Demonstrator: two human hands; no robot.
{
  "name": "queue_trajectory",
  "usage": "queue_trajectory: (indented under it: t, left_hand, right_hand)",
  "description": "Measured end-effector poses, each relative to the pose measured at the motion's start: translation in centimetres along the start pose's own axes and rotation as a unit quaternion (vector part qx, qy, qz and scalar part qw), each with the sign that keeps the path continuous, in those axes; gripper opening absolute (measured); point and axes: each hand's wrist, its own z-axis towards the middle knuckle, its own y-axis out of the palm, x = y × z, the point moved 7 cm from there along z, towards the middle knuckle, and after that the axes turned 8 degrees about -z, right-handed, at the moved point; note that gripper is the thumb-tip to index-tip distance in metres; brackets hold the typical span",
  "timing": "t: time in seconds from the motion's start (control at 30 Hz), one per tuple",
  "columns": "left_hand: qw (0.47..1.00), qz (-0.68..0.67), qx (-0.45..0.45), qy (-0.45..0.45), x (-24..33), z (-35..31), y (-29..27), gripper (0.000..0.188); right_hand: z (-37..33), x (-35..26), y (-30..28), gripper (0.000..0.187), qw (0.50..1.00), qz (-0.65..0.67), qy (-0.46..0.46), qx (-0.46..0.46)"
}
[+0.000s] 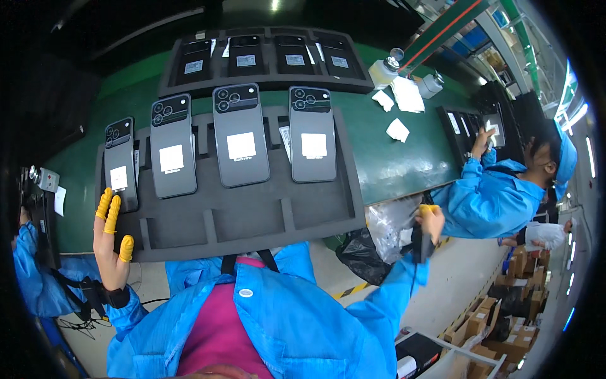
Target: Cleaning and inspecting the camera lenses and back covers of multiple mobile phones in a factory assembly line.
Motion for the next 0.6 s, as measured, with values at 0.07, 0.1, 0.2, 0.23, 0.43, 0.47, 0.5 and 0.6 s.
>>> queue_trajectory:
  t: [0.07,0.1,0.2,0.23,0.43,0.47,0.5,0.6]
  left_hand:
    - [1.000,0.012,0.007,-0.015,0.3,-0.6,-0.7,0.068]
    - [1.000,0.018,0.001,-0.024,0.3,-0.8,-0.7,0.068]
    - [0.999,0.010,-0.001,-0.031,0.6,-0.4,-0.2,0.067]
    - [1.000,0.003,-0.002,-0.026,-0.1,0.0,0.3,0.066]
    - [0.999,0.031,-0.001,-0.014,1.3,0.1,-0.4,0.054]
    - [0.999,0.029,-0.012,-0.013,0.9,0.4,-0.1,0.053]
    - [0.999,0.042,-0.012,-0.017,0.7,0.2,-0.5,0.051]
    - [0.998,0.064,-0.014,-0.014,-0.3,0.0,-0.4,0.048]
  right_hand:
    - [3.2,0.4,5.1,0.033,0.960,-0.256,-0.005,0.111]
    - [3.8,0.8,6.5,0.033,0.963,-0.251,-0.010,0.102]
    - [9.4,12.6,7.4,0.040,0.935,-0.343,0.080,0.032]
    - [12.8,20.4,5.0,0.041,0.915,-0.401,0.050,0.023]
    - [1.1,7.3,-5.6,0.040,0.847,-0.475,0.129,0.202]
    - [-0.9,5.6,-7.3,0.040,0.827,-0.486,0.094,0.265]
    - [-0.9,4.8,-6.8,0.038,0.826,-0.470,0.028,0.310]
    - [-0.2,3.2,-1.4,0.034,0.829,-0.467,-0.057,0.303]
